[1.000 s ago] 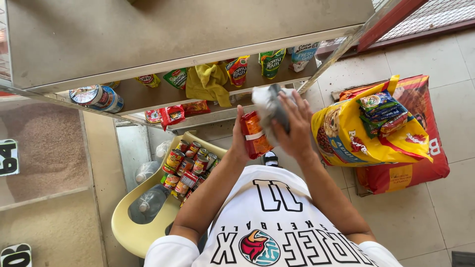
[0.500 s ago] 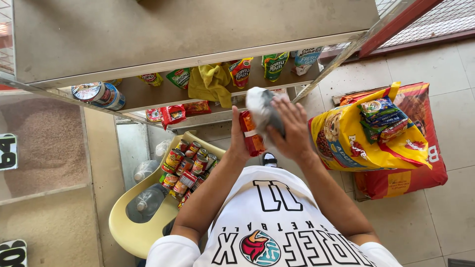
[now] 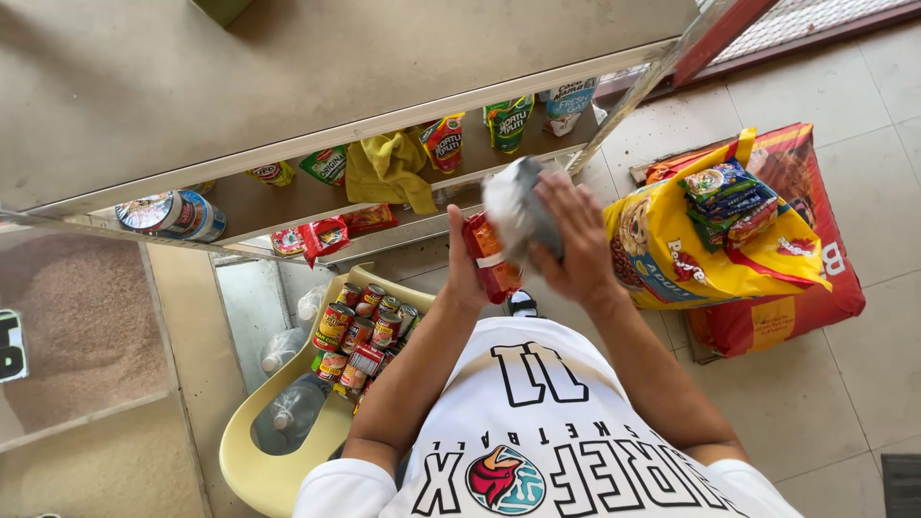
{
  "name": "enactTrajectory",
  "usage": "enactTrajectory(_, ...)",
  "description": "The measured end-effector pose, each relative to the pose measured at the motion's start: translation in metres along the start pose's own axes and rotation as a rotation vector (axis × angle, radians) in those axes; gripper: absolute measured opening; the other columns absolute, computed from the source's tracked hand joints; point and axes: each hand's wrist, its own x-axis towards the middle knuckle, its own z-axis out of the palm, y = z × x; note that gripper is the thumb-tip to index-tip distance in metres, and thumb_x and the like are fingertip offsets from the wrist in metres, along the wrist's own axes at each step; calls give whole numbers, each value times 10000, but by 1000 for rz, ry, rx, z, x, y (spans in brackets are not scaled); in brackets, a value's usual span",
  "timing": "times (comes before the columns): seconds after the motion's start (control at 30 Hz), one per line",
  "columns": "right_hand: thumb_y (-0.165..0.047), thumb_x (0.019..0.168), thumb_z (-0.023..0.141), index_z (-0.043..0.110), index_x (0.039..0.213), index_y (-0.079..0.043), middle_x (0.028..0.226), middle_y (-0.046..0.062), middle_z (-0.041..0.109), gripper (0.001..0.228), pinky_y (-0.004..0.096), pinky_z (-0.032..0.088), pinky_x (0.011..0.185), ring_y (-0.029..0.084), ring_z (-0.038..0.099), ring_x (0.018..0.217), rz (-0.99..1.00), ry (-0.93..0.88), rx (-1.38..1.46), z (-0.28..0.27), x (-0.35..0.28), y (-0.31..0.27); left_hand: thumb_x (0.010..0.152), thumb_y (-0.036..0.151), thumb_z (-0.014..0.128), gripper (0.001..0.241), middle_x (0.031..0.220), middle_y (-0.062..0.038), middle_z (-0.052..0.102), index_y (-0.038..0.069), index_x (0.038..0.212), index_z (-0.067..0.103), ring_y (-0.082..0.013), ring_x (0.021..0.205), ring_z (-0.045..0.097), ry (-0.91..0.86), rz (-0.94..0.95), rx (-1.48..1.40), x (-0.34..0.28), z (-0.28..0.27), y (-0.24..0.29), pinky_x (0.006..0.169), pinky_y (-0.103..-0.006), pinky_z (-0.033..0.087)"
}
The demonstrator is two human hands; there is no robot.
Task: Wipe down individual instant noodle packets and organize them on a grocery store shelf.
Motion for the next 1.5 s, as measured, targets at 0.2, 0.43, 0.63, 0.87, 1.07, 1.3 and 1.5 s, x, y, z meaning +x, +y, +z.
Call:
enactTrajectory(0.2,-550,1048,400,517,1479,-19,1538,202,506,694,528,283,1178,405,447,1434,57,69,31,-24,14,-31,829,949,416,1111,1377,-266,620,45,1459,560,-397,1211,660,-59,-18,-38,7,41,6,1059,-520,479)
enactTrajectory(0.43,-657,1001,341,610,1417,-92,1509,126,567,752,509,273,1211,347,493,1427,-181,78,35,2,-6,-7,852,891,444,1000,1316,-262,659,62,1379,626,-378,1102,694,-41,-44,-59,6,8,6,1003,-507,499)
enactTrajectory(0.63,-390,1061,473,573,1407,50,1454,232,575,569,514,392,1072,425,550,1328,36,213,-12,-26,25,-1,847,860,498,931,1147,-232,738,67,1294,690,-340,890,745,21,-24,-75,4,21,14,872,-474,562)
enactTrajectory(0.87,-587,1004,423,620,1413,-99,1527,98,552,666,512,271,1200,340,474,1441,-180,46,-56,-20,24,-64,901,792,500,822,1179,-218,734,75,1236,724,-357,972,752,60,-5,-99,10,6,11,897,-564,551)
enactTrajectory(1.07,-373,1029,546,506,1508,-57,1533,177,510,575,556,281,1151,401,428,1425,122,50,21,-35,26,-24,866,874,435,923,1307,-181,688,101,1308,679,-318,1069,717,-1,18,-106,-10,33,11,985,-457,527)
enactTrajectory(1.3,-559,1001,488,566,1449,-64,1534,150,527,672,519,257,1195,370,446,1448,-115,62,61,-19,22,-60,852,805,552,920,1245,-266,699,2,1277,699,-402,1085,723,99,8,-154,1,-25,11,1015,-522,515)
enactTrajectory(1.5,-632,1008,399,617,1427,-101,1504,106,573,711,544,243,1204,361,476,1429,-172,59,-52,-17,28,-21,890,663,565,749,1271,-256,687,26,1261,699,-402,1103,705,139,76,-128,-13,-25,7,1040,-555,472)
